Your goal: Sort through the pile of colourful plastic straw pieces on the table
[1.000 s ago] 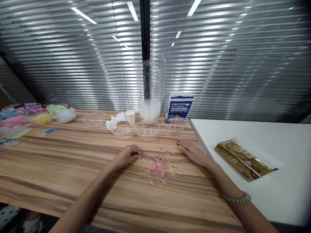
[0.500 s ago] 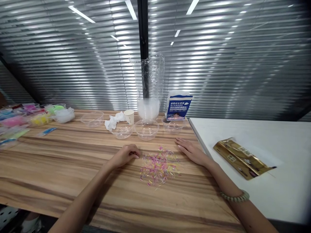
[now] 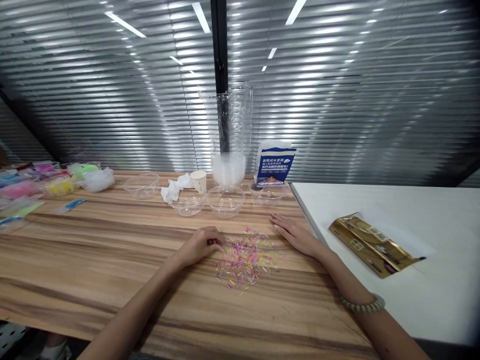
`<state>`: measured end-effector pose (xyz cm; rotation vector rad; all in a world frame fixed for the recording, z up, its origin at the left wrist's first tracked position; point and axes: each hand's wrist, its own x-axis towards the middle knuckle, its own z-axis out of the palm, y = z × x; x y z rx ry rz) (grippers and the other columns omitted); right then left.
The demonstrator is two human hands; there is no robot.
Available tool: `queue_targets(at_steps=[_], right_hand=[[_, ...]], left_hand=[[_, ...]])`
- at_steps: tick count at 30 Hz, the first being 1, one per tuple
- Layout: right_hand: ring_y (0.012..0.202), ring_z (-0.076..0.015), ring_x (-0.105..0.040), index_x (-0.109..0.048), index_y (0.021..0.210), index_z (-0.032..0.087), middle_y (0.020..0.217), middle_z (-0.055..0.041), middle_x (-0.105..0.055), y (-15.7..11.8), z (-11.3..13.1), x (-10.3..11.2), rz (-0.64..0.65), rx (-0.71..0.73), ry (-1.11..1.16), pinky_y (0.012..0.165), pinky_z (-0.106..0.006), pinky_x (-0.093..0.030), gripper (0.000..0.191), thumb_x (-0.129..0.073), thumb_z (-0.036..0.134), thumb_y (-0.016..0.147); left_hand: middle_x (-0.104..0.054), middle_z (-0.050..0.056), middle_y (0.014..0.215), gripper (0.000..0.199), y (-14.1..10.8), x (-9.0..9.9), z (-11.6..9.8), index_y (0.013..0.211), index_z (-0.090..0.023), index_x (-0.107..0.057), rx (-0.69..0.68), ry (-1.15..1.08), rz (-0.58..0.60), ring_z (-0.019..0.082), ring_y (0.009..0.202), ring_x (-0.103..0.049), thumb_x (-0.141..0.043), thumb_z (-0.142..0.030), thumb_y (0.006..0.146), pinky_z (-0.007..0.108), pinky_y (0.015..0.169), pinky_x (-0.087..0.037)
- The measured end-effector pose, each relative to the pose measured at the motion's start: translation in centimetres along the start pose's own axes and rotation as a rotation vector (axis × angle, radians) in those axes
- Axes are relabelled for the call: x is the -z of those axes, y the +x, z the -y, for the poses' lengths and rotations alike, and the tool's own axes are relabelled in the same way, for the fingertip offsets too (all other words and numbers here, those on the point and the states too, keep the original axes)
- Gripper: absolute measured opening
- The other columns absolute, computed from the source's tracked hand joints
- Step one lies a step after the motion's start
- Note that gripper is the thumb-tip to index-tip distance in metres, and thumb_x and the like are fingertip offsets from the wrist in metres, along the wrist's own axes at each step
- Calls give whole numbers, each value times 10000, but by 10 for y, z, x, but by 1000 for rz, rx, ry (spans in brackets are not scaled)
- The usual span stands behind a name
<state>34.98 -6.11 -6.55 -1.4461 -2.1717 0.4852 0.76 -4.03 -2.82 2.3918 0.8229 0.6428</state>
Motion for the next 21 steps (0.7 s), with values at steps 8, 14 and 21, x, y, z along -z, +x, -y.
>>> queue_targets(at_steps=[8,14,21], right_hand=[[1350,-238,-315,-472,1362,184,1440,-83,-387,0,-3,-2,-14,12,-14,1139,-476,-216,628,-236,585,941],[1352,-237,-312,-471,1362,173,1444,-84,-380,-1,-2,-1,-10,4,-19,1141,-470,-211,659,-217,606,935],[1351,-241,-313,-476,1358,167,1443,-92,-382,-1,-1,-1,-20,13,-10,1141,-474,-210,654,-230,601,936]], left_hand=[[-666,33,817,66,2,-3,-2,800,-155,-662,51,5,-23,144,773,-603,-617,-106,801,220,729,-427],[-664,33,793,83,3,-2,-4,778,-149,-654,97,8,-35,144,752,-599,-609,-80,775,225,716,-430],[-659,43,778,76,3,5,1,752,-142,-649,142,49,-49,156,747,-598,-589,-98,767,239,705,-434]])
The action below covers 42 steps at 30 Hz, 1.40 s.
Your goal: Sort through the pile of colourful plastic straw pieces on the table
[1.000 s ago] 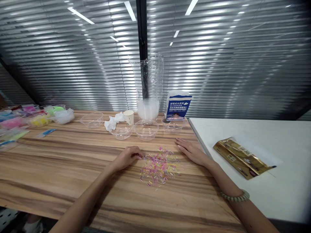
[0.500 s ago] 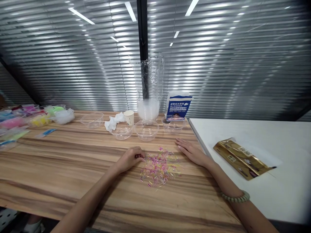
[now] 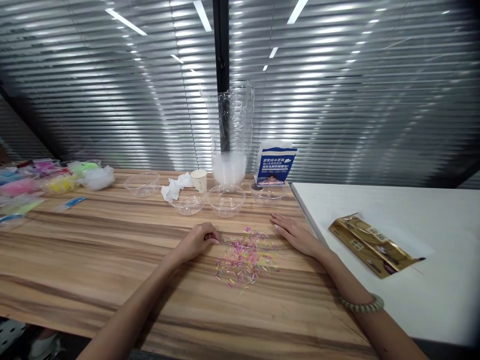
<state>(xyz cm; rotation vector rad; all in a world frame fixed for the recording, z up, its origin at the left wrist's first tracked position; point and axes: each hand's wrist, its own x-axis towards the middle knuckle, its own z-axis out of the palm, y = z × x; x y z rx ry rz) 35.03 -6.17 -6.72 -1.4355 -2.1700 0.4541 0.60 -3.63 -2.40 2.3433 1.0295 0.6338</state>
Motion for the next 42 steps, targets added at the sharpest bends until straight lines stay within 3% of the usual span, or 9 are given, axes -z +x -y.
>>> queue_targets(at_steps=[4,12,17,23,29,42], right_hand=[[1346,-238,-323,-491,1347,220,1433,-68,-403,0,-1,-1,-18,5,17,1137,-483,-219,592,-264,584,939],[1352,-242,-311,-474,1361,198,1449,-69,-376,0,1,0,0,-4,10,1141,-472,-215,617,-252,590,940],[1352,-236,-310,-480,1355,205,1442,-71,-388,1,1,1,1,-1,14,1141,-473,-214,614,-249,592,938],[1349,-236,-318,-487,1349,197,1439,-76,-388,1,2,2,0,3,22,1137,-486,-217,576,-271,552,949],[1340,-239,-334,-502,1337,224,1434,-57,-397,1,0,2,-13,15,24,1133,-479,-234,549,-291,547,946],[1349,-242,-316,-476,1359,221,1443,-58,-385,1,2,3,11,-2,17,1140,-479,-219,601,-251,586,939]], left_hand=[[-646,48,776,91,1,6,12,748,-140,-640,14,68,-40,164,750,-589,-571,-83,766,251,711,-431],[-641,54,781,120,0,17,30,750,-139,-641,20,132,-96,173,749,-587,-538,-119,809,264,718,-432],[-633,69,846,110,0,15,12,826,-133,-671,-26,119,-115,179,799,-584,-572,-179,838,270,737,-432],[-650,59,871,145,-2,2,-13,839,-153,-675,-157,-84,40,154,820,-599,-532,-152,865,248,754,-443],[-655,45,874,169,-2,-9,-10,842,-165,-656,-212,-99,86,143,842,-592,-506,-89,855,246,785,-439],[-638,46,895,229,-4,-10,-9,857,-174,-674,-218,-90,143,150,864,-581,-481,-52,846,249,788,-435]])
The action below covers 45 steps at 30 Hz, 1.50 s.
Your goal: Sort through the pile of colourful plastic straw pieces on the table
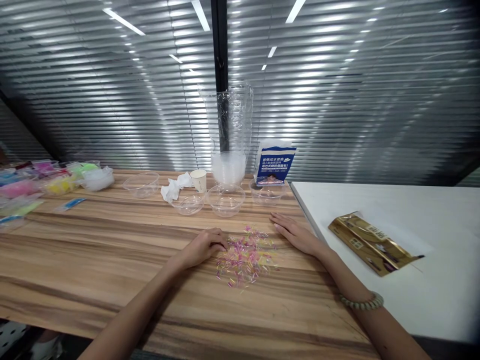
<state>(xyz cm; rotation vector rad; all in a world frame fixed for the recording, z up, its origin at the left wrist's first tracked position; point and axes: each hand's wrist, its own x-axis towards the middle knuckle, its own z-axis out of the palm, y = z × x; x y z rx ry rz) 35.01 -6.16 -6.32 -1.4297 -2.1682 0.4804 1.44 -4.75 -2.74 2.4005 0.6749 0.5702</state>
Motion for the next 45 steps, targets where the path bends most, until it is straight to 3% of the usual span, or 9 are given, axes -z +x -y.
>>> queue_targets(at_steps=[12,20,27,34,39,45], right_hand=[[1350,-248,-313,-489,1350,192,1436,-74,-396,-1,-1,-3,-17,-13,3,1144,-474,-210,641,-247,611,930],[1350,-236,-315,-480,1356,216,1439,-66,-394,-1,-4,-4,-24,6,0,1140,-483,-212,606,-249,591,940],[1354,-238,-308,-472,1361,177,1445,-82,-379,-1,-2,-3,-6,-3,-10,1141,-475,-209,625,-245,583,943],[1358,-228,-300,-458,1370,160,1453,-83,-365,-1,-1,-2,7,-13,-28,1144,-460,-208,639,-229,579,946],[1357,-231,-301,-462,1368,172,1448,-80,-374,-1,-3,-3,-3,-3,-31,1144,-465,-206,624,-239,573,946],[1359,-227,-297,-462,1367,153,1450,-90,-369,0,-4,-3,7,-4,-42,1146,-458,-203,630,-234,567,950]], left_hand=[[-661,54,852,184,0,4,3,780,-154,-633,15,-34,-26,155,816,-593,-480,-59,816,246,771,-434],[-646,39,752,191,-7,26,18,727,-143,-649,172,91,-24,138,726,-588,-491,-37,750,215,701,-423],[-653,31,708,177,-14,42,25,682,-132,-643,188,113,-11,131,687,-583,-508,-19,705,207,671,-415],[-663,33,705,146,-22,57,25,700,-135,-656,280,156,73,148,670,-594,-531,-152,774,214,640,-415],[-686,61,763,243,-25,63,23,755,-133,-654,359,154,59,178,718,-614,-494,-289,849,239,676,-435],[-688,45,763,138,-21,61,15,768,-140,-681,352,106,95,165,713,-616,-594,-247,764,215,648,-434]])
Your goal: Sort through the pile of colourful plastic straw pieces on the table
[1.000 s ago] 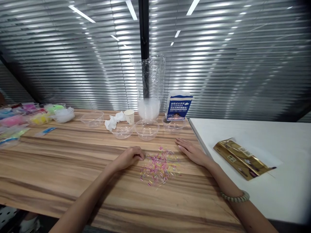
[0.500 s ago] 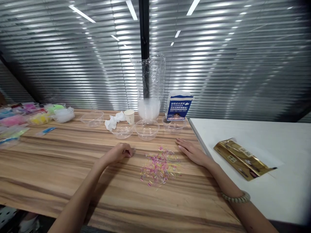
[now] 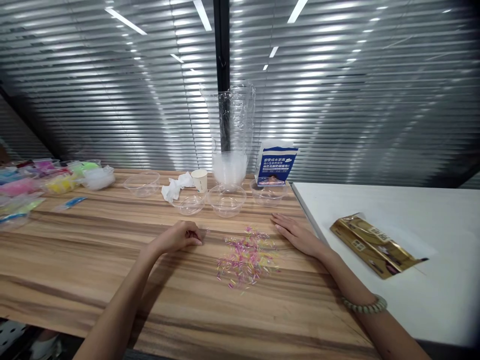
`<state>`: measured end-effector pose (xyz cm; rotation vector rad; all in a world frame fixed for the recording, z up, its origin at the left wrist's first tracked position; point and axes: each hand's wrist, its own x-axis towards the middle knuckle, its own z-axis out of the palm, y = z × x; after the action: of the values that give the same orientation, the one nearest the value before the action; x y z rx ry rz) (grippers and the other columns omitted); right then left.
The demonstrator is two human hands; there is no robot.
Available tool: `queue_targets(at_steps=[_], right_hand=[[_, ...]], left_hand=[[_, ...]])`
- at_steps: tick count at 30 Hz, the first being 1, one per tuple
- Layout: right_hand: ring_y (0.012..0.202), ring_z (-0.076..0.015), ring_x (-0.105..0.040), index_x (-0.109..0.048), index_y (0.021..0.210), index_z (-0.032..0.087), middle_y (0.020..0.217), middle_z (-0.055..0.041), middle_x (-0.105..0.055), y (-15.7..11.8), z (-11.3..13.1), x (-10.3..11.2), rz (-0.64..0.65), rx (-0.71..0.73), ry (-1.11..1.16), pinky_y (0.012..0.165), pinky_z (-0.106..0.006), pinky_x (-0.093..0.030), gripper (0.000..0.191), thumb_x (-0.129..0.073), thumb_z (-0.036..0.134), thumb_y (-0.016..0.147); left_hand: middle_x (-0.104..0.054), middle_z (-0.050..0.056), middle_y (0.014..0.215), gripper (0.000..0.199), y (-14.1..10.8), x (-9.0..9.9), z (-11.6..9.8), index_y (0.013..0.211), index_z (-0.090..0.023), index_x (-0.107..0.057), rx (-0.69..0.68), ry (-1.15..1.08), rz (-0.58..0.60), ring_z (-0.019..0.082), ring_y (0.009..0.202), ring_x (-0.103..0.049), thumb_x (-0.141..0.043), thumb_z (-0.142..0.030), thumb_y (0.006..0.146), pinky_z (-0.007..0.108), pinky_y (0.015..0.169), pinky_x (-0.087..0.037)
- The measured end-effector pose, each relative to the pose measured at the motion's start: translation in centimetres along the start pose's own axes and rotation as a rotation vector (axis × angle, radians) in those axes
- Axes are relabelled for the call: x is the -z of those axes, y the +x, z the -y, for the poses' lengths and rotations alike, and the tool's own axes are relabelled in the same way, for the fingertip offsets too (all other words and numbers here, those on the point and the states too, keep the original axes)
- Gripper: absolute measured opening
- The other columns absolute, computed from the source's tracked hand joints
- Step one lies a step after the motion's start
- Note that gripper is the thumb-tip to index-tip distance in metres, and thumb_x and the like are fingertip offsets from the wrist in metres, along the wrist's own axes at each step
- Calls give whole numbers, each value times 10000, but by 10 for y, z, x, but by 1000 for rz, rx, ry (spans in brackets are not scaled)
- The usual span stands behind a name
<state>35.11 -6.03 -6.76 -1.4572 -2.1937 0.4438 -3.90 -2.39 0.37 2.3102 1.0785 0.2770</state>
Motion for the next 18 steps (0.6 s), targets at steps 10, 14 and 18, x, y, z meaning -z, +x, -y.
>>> queue_targets(at_steps=[10,14,18], right_hand=[[1348,-235,-321,-479,1357,228,1436,-58,-401,-1,-2,-2,-49,14,44,1140,-475,-216,568,-276,565,947],[1350,-234,-316,-477,1358,228,1440,-58,-392,-1,0,0,-34,10,41,1140,-480,-210,578,-259,571,946],[1356,-229,-304,-462,1369,201,1448,-74,-374,0,2,1,2,1,33,1141,-475,-208,607,-248,577,944]], left_hand=[[-670,22,673,154,1,-4,11,699,-139,-690,3,-7,18,129,622,-589,-546,-88,673,185,586,-415],[-688,30,684,146,0,-1,10,690,-141,-703,30,-25,67,150,648,-616,-568,-99,651,196,603,-433],[-701,42,696,99,-4,4,7,704,-142,-721,75,-52,143,167,659,-622,-635,-183,677,205,592,-432]])
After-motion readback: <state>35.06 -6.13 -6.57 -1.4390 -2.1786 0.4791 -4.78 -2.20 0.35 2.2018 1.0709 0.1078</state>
